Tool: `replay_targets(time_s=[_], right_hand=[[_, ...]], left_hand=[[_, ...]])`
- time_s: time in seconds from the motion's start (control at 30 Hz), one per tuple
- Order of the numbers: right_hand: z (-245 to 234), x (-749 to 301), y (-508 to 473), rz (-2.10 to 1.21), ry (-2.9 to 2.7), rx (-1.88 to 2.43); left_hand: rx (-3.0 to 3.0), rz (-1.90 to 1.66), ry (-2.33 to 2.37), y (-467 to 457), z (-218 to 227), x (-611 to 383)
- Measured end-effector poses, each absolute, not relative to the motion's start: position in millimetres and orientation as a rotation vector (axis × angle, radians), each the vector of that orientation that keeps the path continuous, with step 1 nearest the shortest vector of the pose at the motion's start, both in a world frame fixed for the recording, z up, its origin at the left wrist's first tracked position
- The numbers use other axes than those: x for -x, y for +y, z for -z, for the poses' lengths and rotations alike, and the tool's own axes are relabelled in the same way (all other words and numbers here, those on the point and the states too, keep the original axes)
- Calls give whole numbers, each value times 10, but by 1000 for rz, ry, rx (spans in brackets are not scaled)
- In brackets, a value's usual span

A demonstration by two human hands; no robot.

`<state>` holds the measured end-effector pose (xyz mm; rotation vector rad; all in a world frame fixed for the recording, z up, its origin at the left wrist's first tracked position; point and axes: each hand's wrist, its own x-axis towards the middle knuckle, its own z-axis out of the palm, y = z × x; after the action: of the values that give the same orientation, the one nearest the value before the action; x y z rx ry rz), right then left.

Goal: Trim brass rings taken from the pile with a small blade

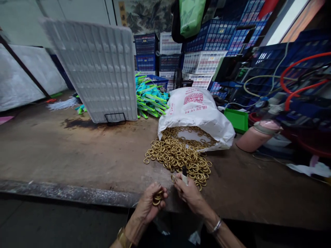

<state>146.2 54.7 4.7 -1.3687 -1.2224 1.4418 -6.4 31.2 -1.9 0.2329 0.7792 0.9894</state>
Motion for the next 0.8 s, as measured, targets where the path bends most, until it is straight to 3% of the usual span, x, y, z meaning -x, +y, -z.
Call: replay_targets(time_s=[0.13,0.37,0.6,0.8], right_hand=[[-184,-1366,471,-1768,-973,1123],[-124,-1315,432,-1815,-1073,1132],[-92,-1421,537,-1199,-1584,1389],[-187,-1370,538,-1090,-1801,1423]], left_hand=[[-332,-959,764,316,-6,-40],[-392,-1048,794,320,-52,-101],[-901,-1159,1152,336,-15,-44],[-1266,-1192,1145,331,-57,-18]])
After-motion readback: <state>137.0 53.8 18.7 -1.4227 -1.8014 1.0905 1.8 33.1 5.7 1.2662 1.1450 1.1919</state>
